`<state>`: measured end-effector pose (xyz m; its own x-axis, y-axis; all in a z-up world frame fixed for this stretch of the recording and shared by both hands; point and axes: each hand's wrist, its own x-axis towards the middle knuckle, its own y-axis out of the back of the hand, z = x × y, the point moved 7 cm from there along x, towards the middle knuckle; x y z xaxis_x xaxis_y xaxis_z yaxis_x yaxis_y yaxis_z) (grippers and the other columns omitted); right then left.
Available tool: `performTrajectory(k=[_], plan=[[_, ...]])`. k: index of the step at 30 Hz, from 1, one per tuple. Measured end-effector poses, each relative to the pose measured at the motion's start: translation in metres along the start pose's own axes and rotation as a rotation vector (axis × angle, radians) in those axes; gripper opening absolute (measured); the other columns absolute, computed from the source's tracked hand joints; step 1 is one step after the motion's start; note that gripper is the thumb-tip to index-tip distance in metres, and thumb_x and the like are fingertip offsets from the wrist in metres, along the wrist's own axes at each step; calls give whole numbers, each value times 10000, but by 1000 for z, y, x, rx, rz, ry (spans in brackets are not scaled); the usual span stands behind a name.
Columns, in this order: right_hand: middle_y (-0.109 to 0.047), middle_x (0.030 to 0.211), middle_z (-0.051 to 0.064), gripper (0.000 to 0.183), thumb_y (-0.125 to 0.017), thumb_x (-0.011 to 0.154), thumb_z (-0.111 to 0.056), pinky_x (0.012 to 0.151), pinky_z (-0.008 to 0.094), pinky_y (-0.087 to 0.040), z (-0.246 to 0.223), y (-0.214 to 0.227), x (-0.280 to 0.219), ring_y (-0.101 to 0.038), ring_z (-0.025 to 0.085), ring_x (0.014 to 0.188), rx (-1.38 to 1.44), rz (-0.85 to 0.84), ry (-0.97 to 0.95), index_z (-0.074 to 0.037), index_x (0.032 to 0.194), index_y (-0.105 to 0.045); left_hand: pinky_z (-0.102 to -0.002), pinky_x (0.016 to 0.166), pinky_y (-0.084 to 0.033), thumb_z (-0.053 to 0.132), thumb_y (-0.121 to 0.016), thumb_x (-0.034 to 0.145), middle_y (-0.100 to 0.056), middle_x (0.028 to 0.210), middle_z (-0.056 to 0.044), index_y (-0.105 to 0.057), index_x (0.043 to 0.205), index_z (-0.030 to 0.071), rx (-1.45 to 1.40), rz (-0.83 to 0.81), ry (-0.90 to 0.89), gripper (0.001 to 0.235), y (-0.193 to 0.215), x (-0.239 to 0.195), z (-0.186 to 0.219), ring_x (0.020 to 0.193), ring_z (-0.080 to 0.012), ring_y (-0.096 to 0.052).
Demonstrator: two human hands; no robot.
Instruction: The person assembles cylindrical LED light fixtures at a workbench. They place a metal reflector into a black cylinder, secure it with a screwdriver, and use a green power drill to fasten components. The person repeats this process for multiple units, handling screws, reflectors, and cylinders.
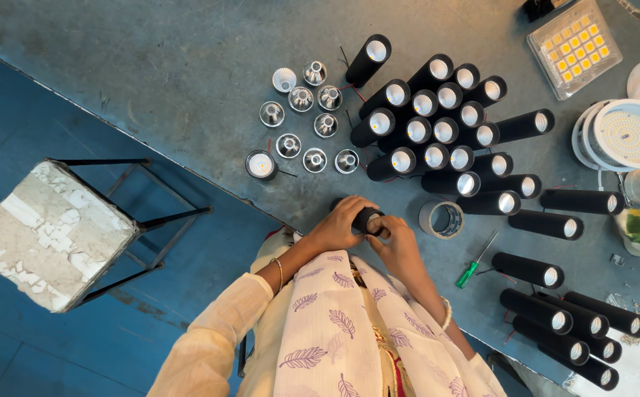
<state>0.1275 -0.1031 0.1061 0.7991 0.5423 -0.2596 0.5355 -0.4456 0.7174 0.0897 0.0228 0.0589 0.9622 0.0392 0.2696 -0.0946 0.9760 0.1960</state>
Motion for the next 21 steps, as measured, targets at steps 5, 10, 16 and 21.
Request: performTrajectory(k=[5, 10, 16, 21], plan=[[-686, 911, 98, 276, -841, 717, -78, 734, 376, -515, -8, -5, -10, -599, 260, 816, 24, 47, -11, -29, 948, -698, -486, 840, -488, 74, -848, 684, -503, 1134, -181, -449, 1100, 34, 54, -70, 222, 578, -13, -2, -19, 1039, -433, -580], [-631, 842, 125, 317, -876, 723, -162, 733, 425, -473, -16, -13, -9, -563, 318, 838, -184, 69, -19, -3, 806, -615, -495, 842, -498, 17, -749, 705, -452, 1061, -195, -398, 1047, 23, 156, -43, 1, 490, -23, -10, -19, 1021, -447, -560], [-592, 794, 109, 302, -843, 745, -142, 703, 417, -461, -12, -11, -2, -555, 296, 793, -101, -25, 0, -22, 759, -567, -500, 837, -495, 43, -706, 817, -434, 1103, -210, -398, 1074, 17, 138, 13, 5, 402, -32, -18, -35, 1008, -446, -554], [-583, 924, 162, 361, -872, 770, -181, 786, 435, -472, -32, -6, -4, -551, 342, 890, -165, 107, 90, 12, 917, -605, -504, 823, -498, 84, -726, 809, -433, 1094, -202, -416, 1082, 26, 103, 41, 86, 417, -29, -20, -48, 982, -444, -560]])
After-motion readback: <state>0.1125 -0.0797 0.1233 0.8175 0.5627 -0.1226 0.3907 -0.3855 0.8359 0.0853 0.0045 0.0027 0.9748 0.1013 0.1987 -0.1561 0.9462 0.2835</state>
